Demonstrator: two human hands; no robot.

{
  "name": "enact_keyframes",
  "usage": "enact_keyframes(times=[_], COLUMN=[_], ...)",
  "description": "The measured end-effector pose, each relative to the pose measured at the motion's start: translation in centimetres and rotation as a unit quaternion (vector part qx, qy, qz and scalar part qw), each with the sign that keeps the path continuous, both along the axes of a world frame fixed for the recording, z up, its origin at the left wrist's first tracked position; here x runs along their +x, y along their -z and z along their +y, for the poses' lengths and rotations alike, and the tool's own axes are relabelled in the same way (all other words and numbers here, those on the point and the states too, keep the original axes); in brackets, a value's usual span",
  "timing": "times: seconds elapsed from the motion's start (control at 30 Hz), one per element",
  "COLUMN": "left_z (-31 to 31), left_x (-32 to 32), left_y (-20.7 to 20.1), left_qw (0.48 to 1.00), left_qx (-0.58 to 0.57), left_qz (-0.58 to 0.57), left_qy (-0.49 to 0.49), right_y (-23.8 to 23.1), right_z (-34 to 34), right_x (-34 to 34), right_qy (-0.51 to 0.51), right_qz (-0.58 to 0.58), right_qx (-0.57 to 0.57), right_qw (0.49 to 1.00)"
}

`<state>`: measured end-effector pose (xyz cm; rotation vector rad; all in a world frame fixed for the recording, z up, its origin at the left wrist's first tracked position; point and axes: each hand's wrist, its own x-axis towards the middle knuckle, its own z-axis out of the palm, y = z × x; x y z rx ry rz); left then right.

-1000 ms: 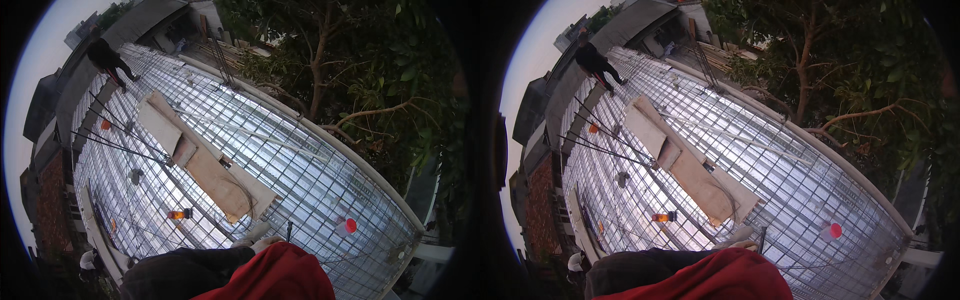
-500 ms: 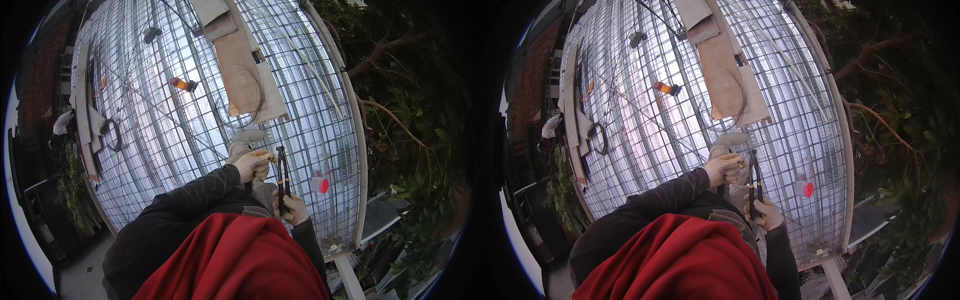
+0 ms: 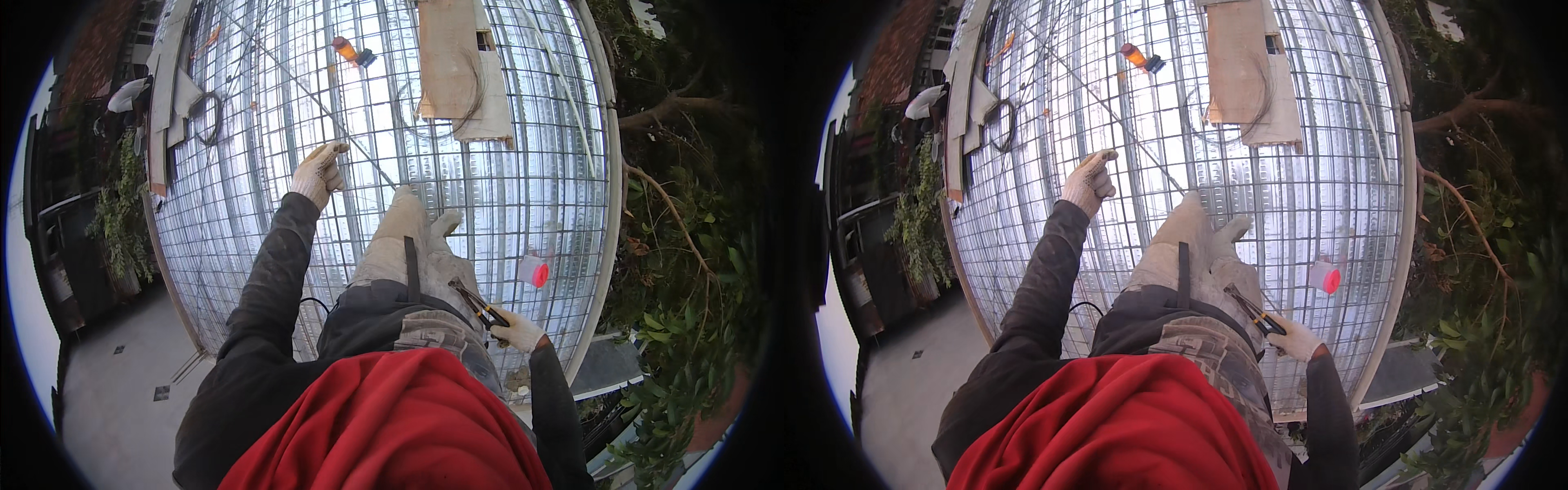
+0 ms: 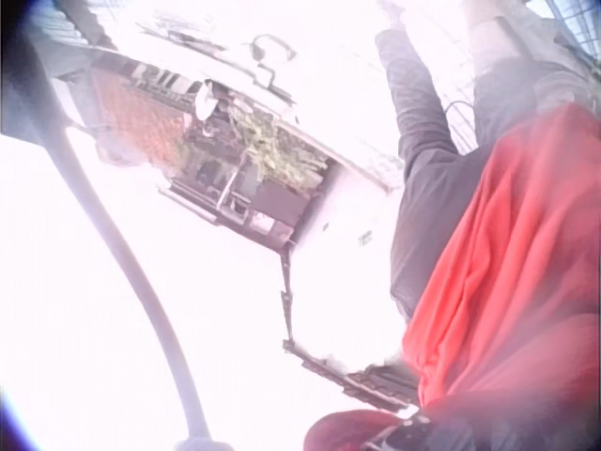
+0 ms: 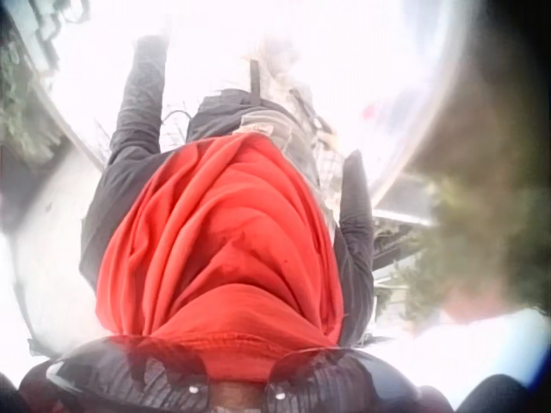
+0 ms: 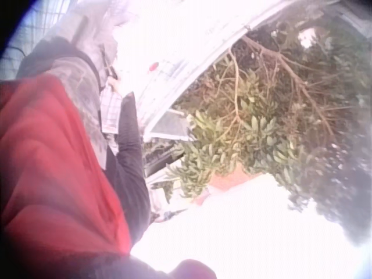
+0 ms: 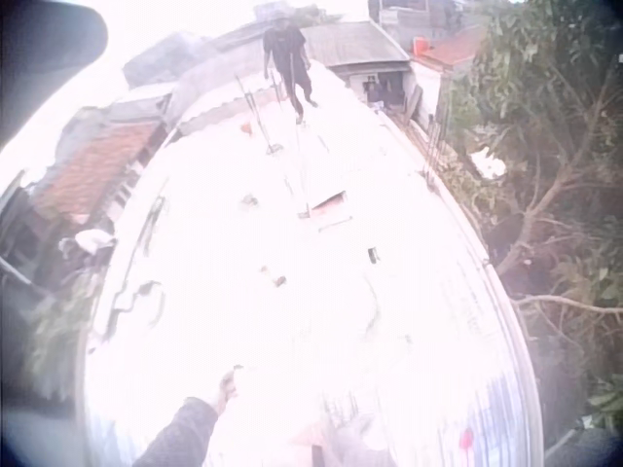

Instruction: The person uses pliers to twist and cut thin wire, securing intersections of a metal roofing grid on a construction site. They move across the grid, positioning the wire by hand before tightening and trimming it with the tool at various connection points.

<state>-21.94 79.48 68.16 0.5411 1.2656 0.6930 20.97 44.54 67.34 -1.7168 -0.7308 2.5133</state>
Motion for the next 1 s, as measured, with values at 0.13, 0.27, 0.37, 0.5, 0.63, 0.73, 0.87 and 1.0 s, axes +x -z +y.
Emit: enact_keyframes(times=[0.13,0.27,0.37,0.5,0.63,0.73,0.87,1.0], left_z=[-2.9,-9.1,-13.8,-18.3,-19.8,-19.7,-18.4,-20.3], left_x=[-5.6,-7.3,-5.9,-6.1,-9.4,-15.2,-21.4,-22.0], left_y=[0.3,2.7,3.3,4.6,4.0,5.0,6.8,6.8], left_qw=[0.959,0.931,0.895,0.926,0.958,0.986,0.984,0.979], left_qx=[0.027,0.002,-0.052,-0.061,-0.056,-0.073,-0.069,-0.083], left_qz=[0.283,0.346,0.371,0.262,0.161,0.040,-0.132,-0.168], left_qy=[0.017,0.116,0.242,0.265,0.232,0.142,0.095,0.080], right_y=[0.8,2.8,1.6,2.8,5.1,5.4,7.3,6.2], right_z=[-1.6,-5.5,-4.6,-1.5,-0.9,-1.5,-4.5,-4.8], right_x=[-2.3,-3.6,-5.2,-9.5,-18.5,-26.6,-37.1,-45.0], right_qy=[0.051,0.070,0.073,0.158,0.244,0.203,0.199,0.295], right_qz=[-0.132,-0.271,-0.301,-0.176,-0.112,-0.185,-0.329,-0.290], right_qx=[0.063,0.265,0.277,0.115,0.095,0.140,0.225,0.214], right_qw=[0.988,0.923,0.909,0.965,0.959,0.951,0.896,0.885])
